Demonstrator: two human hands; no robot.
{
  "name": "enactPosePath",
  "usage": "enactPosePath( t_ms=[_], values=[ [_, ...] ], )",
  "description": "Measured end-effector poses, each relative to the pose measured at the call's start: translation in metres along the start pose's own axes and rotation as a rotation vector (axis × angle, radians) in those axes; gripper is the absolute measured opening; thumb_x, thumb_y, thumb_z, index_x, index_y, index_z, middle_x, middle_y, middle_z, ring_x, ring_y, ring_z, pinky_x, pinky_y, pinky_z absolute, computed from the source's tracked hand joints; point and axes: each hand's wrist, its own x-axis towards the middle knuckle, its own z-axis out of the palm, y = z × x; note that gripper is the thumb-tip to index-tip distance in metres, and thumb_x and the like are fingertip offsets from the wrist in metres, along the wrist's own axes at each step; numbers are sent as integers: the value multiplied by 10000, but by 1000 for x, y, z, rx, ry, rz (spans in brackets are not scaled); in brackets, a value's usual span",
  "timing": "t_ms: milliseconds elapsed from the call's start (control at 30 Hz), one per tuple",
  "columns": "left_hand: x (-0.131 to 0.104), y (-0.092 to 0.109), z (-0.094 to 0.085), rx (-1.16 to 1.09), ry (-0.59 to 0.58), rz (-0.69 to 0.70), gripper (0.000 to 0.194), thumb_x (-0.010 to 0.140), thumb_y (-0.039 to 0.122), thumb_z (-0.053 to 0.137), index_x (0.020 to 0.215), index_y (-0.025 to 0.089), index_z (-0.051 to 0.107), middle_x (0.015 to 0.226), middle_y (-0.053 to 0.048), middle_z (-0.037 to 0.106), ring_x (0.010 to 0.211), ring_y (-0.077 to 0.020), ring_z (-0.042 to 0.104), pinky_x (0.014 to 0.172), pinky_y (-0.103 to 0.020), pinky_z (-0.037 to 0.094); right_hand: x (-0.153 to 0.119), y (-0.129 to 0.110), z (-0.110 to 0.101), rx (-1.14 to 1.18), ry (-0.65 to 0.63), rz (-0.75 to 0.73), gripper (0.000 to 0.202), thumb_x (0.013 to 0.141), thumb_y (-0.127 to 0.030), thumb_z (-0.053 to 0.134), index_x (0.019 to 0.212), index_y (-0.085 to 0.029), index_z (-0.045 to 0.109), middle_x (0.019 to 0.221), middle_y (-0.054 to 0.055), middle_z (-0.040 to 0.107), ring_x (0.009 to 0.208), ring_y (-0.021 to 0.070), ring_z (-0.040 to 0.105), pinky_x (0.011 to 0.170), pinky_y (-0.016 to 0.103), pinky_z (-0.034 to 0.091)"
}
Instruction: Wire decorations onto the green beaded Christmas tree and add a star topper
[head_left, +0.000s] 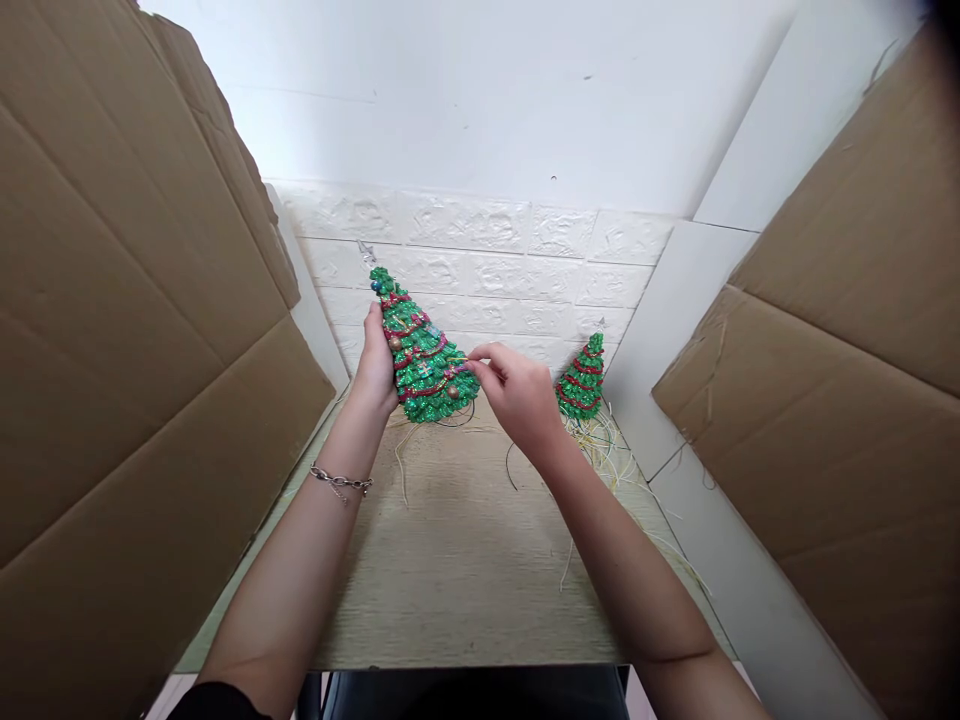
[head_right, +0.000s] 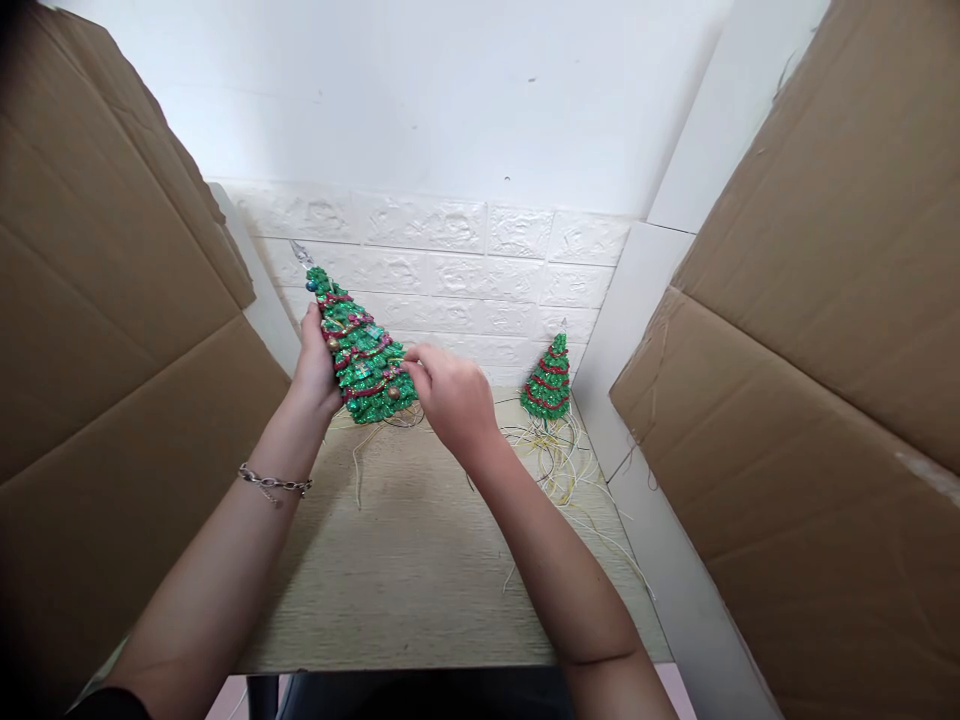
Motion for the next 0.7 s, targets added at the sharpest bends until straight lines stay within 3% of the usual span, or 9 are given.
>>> enactPosePath(
  t_ms=[200, 467, 600, 700],
  values=[
    [-3, -6, 7, -2, -13, -51, 482, 788, 630, 368, 788, 180, 540, 667, -53, 613, 766, -211, 641, 727, -335, 530, 2, 1, 1, -187, -77, -121, 210, 913, -250, 434, 860, -172, 621, 834, 47, 647, 757, 149, 551, 701, 279, 342],
    [3, -3, 1, -127, 82, 49, 472, 806, 623, 361, 774, 191, 549, 659, -36, 611, 757, -206, 644, 729, -340, 535, 2, 2, -8, 6, -213, 22, 218, 851, -207, 514, 1067, -174, 519, 834, 24, 610, 706, 128, 523, 660, 253, 339],
    [6, 2, -5, -195, 174, 75, 433, 821, 587, 373, 735, 196, 538, 635, -25, 596, 791, -196, 646, 761, -314, 530, 3, 4, -12, 57, -170, 52, 204, 849, -209, 511, 1053, -188, 519, 739, -5, 590, 678, 126, 511, 660, 249, 335],
    [7, 4, -7, -207, 162, 69, 421, 819, 575, 388, 719, 196, 540, 617, -18, 581, 796, -191, 646, 774, -309, 528, 3, 6, -13, 97, -110, 46, 183, 868, -242, 488, 1044, -201, 517, 697, -21, 574, 621, 118, 487, 624, 239, 325]
  ],
)
